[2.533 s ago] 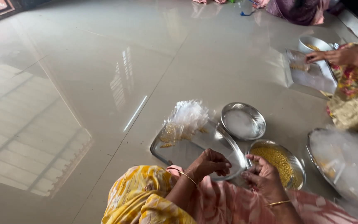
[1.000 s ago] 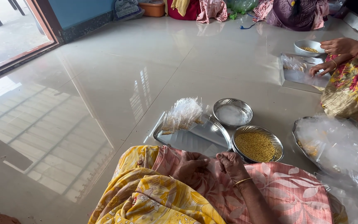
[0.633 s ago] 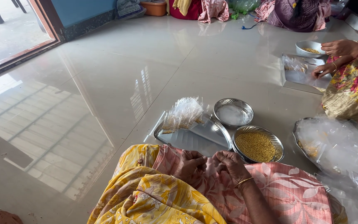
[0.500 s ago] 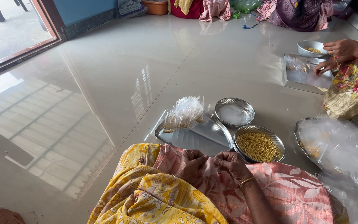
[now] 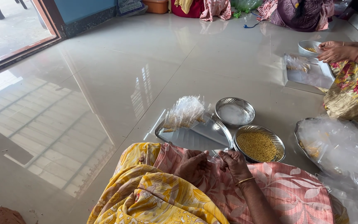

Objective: The person sits on the floor and fills small clear plastic pouches with yellow beads, taking beads by hand from a metal bowl and placing them into a pouch held over a tray. Filled pouches are set on the tray beside a bowl of white fibrous material, repeating the filling cycle.

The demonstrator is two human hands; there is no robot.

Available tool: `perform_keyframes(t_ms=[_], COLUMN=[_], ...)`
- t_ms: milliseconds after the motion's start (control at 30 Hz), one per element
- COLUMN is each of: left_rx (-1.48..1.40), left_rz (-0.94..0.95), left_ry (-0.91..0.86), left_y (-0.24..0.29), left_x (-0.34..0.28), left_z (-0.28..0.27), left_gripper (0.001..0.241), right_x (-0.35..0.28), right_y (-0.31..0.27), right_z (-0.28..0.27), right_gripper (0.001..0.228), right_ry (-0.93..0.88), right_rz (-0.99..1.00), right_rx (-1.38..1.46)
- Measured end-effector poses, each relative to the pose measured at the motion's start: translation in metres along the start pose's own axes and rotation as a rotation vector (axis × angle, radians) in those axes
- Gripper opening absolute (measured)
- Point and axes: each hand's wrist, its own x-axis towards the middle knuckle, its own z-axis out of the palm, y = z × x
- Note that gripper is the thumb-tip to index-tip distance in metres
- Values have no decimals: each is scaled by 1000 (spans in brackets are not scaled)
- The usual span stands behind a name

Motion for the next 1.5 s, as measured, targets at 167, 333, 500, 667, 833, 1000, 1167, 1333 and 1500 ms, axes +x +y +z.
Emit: perform_keyframes(t_ms=[167,333,500,667,833,1000,1167,1333,1500], left_rx=[26,-32,206,759,1048,957,980,931,1291], left_rz=[-11,-109,157,664,657,508,585,648,783], left_ry=[36,37,162,336,339,326,326,314,194], left_y=[2,-37,-22,-14,-15,-21,-20,-24,-24], left_x=[0,31,22,19,17,24,28,32,29], left_z=[0,-43,-27,4,11,-4,-11,-18,-20], left_gripper=[28,17,23,33,37,13,10,10,10], right_x=[0,-1,6,-7,-11,-12,-4,-8,-10], right_y=[2,1,24,-1,-4,-3,8,-1,-12], right_z=[8,10,1,17,28,29,32,33,26], right_gripper=[40,34,48,50,32,37,25,24,31], right_ry=[18,4,-18,72,67,-33,-158,-35,246], right_rz=[-55,-110,-204,-307,-409,-391,-520,-559,-516], right_rx=[-80,-147,-238,-478,-572,-644,-655,-708,-873])
